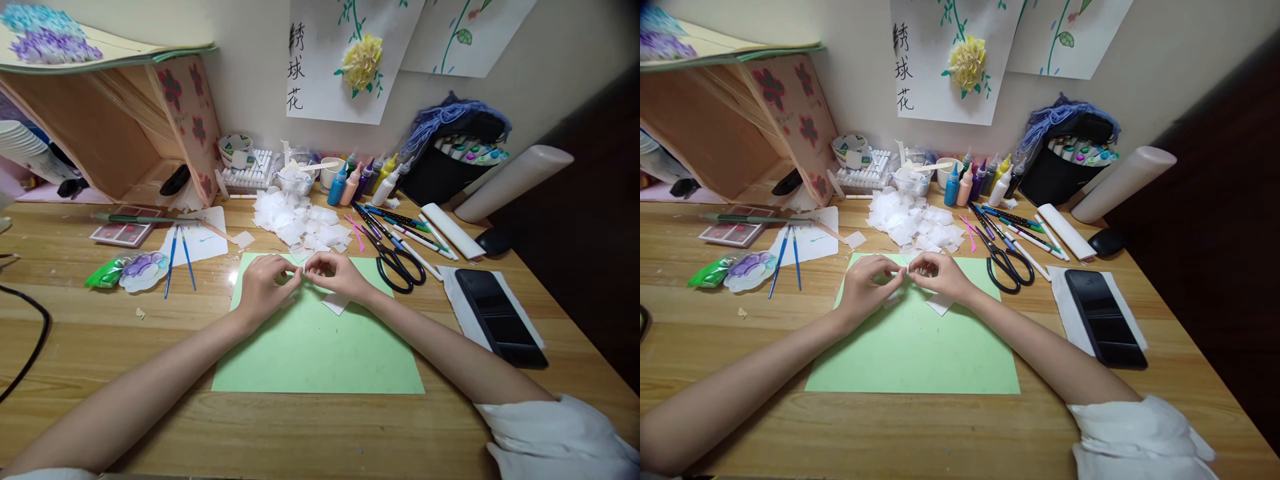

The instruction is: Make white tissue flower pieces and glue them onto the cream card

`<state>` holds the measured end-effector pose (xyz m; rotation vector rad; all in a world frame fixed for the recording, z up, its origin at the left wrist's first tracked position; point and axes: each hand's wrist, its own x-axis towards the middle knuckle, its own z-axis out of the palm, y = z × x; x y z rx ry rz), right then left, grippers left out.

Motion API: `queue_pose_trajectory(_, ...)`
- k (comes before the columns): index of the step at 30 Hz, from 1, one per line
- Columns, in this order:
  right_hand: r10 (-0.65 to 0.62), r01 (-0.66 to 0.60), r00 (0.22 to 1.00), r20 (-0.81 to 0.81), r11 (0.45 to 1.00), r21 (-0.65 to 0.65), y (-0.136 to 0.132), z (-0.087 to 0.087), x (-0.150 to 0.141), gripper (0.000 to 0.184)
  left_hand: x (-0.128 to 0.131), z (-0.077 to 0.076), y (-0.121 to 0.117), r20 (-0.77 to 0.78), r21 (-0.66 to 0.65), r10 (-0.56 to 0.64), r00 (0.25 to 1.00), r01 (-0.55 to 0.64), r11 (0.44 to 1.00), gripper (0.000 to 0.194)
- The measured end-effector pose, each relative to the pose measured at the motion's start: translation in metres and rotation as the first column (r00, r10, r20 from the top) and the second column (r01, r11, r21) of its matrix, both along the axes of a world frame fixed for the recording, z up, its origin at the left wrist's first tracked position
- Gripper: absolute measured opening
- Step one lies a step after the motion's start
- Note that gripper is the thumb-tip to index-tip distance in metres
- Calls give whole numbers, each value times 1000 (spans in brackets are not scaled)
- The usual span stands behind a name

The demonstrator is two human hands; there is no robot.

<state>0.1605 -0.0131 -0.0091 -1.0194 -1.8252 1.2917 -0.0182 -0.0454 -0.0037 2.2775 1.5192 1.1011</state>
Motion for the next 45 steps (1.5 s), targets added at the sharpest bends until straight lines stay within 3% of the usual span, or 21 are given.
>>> queue_pose_trajectory(14,-29,29,1000,7,1000,-9,0,-1,-1,14,0,0,0,-6,7,-1,1000,1,1000,18)
queue_pose_trajectory(26,-27,26,999,-20,999,-26,0,-1,-1,16,1,1,-1,79,-35,-90,993,93,995,13)
queue_pose_trajectory(33,-32,31,999,-38,999,-18,2,-3,1,14,-2,1,6,236,-184,69,969,-25,983,15)
queue_pose_trajectory(39,-35,34,998,-53,999,-21,2,-3,1,13,-4,-1,10,282,-251,153,947,-82,964,17)
queue_pose_trajectory(45,-49,47,997,-60,998,-35,3,-3,2,12,-8,-7,17,415,-339,265,870,-123,933,19)
